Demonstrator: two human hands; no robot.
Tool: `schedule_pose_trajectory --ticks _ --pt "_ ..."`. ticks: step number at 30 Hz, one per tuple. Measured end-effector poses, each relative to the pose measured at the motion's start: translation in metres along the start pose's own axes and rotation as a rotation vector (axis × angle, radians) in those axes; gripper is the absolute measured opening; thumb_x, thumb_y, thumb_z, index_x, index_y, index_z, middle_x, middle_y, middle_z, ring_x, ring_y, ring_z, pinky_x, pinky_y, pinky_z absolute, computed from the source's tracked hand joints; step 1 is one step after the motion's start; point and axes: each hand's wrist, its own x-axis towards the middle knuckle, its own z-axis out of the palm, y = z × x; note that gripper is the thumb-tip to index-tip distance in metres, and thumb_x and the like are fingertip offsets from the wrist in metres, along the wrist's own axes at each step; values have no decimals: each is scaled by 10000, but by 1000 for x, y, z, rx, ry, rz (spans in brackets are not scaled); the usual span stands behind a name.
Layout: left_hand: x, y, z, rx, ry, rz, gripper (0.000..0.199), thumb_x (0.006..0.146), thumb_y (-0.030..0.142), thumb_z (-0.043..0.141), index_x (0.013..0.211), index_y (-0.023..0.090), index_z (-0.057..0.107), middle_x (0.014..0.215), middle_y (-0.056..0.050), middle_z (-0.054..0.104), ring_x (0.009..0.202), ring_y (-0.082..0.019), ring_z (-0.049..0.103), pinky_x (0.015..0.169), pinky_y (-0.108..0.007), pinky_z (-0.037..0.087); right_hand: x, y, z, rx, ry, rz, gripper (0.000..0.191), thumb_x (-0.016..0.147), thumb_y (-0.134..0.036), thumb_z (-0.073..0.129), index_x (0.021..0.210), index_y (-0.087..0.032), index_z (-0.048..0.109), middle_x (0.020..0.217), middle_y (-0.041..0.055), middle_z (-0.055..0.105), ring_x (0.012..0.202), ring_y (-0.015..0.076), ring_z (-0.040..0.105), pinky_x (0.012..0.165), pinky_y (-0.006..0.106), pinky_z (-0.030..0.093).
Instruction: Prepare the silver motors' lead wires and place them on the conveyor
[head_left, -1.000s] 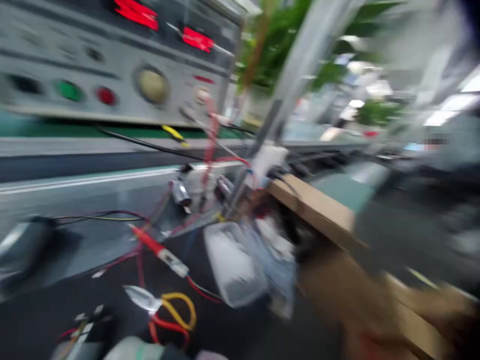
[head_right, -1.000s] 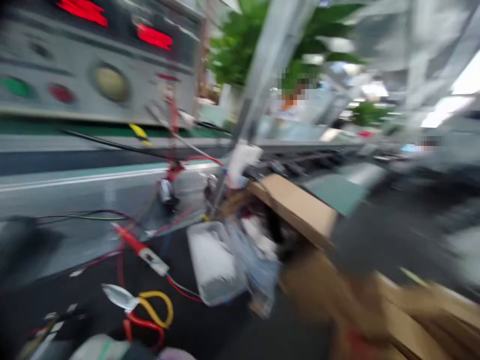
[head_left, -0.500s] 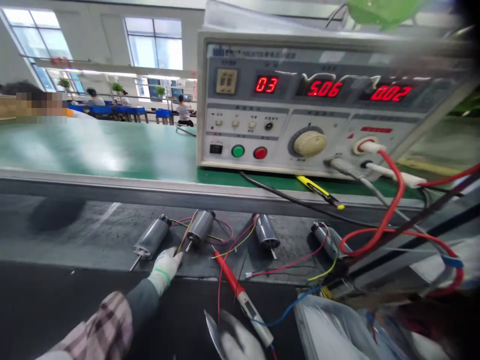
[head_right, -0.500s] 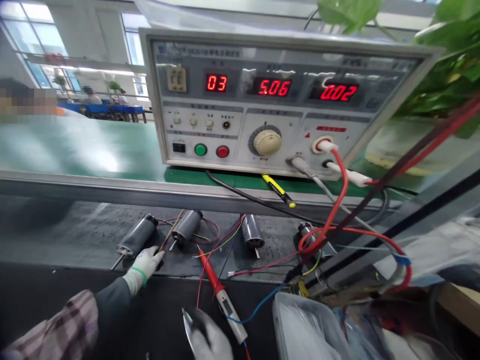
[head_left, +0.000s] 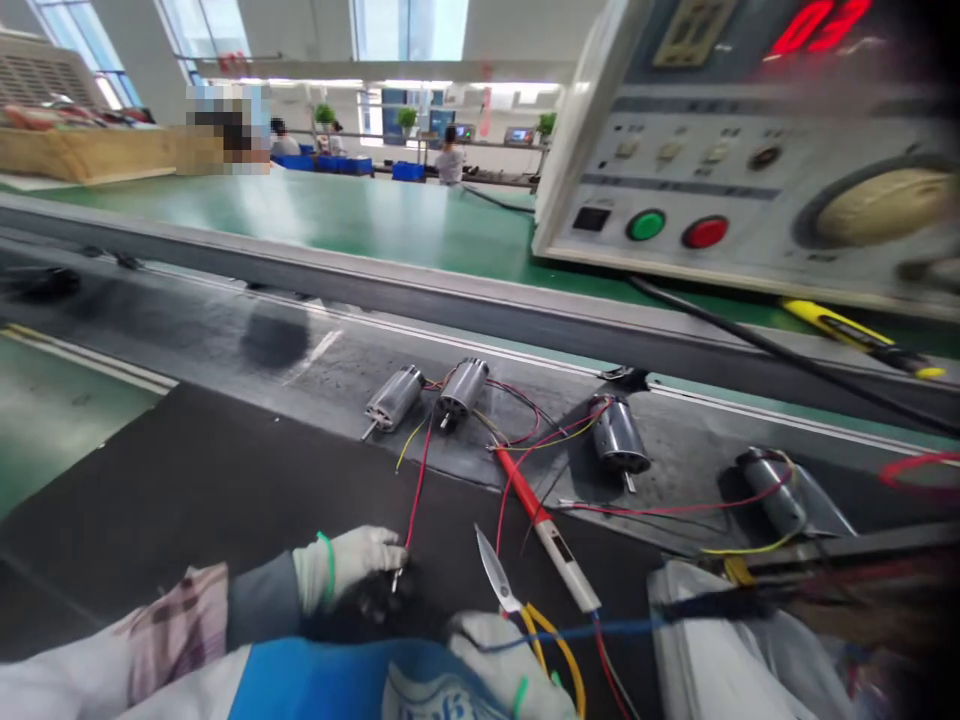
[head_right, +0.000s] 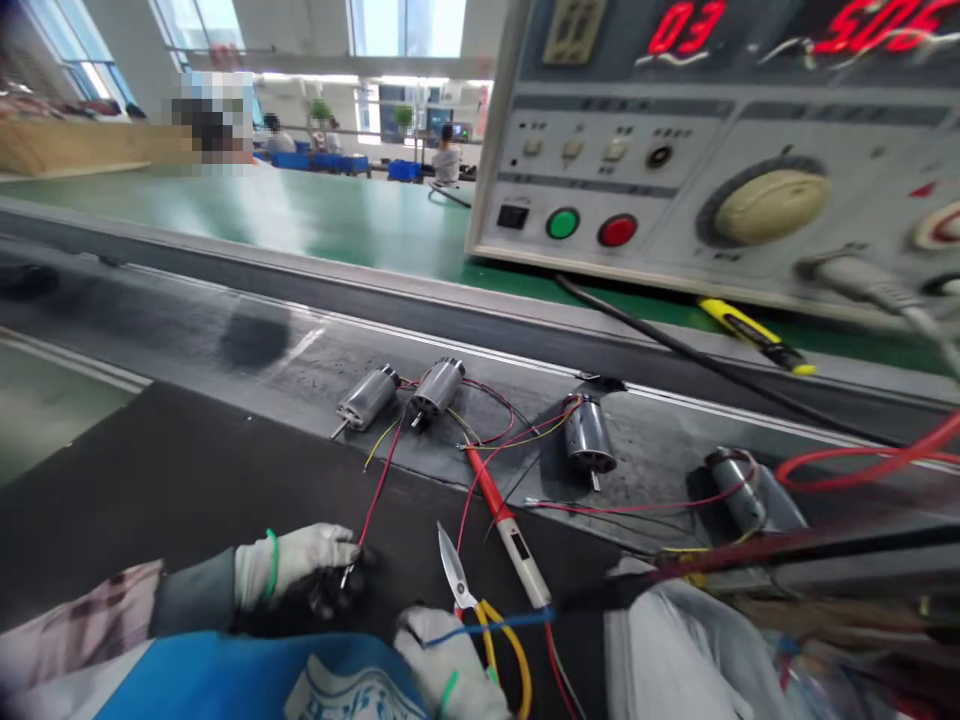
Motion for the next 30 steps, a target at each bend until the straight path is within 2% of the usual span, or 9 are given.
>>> schedule_pose_trajectory --ticks 2,4,8,12,21,25,30 --pt "-4 10 7 -36 -64 26 401 581 433 704 826 152 558 684 -56 625 521 -147 584 459 -254 451 -10 -9 10 -27 -21 12 333 770 -471 475 846 -217 675 881 59 690 864 230 605 818 364 458" --pt "-4 19 17 -61 -66 70 402 586 427 708 840 152 560 651 -49 624 485 -140 574 462 -260 451 -18 -24 7 -14 -51 -14 360 811 -458 417 948 -222 652 969 68 669 934 229 587 857 373 437" --pt "0 29 44 -161 -9 166 415 555 424 729 790 122 572 639 -48 615 483 -129 567 463 -252 451 -27 -54 -5 97 -129 -123 360 812 -458 423 947 -221 659 912 73 670 879 213 609 796 334 462" --pt "1 35 60 -199 36 172 382 501 374 758 704 101 582 553 -20 583 436 -99 527 436 -222 428 -25 -61 -6 102 -94 -115 322 806 -426 442 946 -232 657 916 63 668 891 209 603 794 323 458" --pt "7 39 60 -138 78 162 265 509 297 731 604 102 580 506 -37 596 408 -108 521 402 -212 387 -21 -52 -10 67 -16 -59 301 800 -410 437 903 -245 667 903 53 680 877 219 604 793 327 460" --pt "12 36 59 -124 51 166 252 548 312 716 604 106 582 510 -40 597 408 -116 523 400 -218 376 -23 -56 -12 104 -33 -66 279 801 -388 449 887 -244 671 878 42 684 853 206 612 774 305 462" --pt "13 32 62 -145 20 179 233 568 286 721 597 111 569 523 -20 584 426 -101 520 423 -210 362 -22 -61 -15 136 17 -80 299 797 -414 448 875 -233 672 889 56 682 863 215 608 775 308 463"
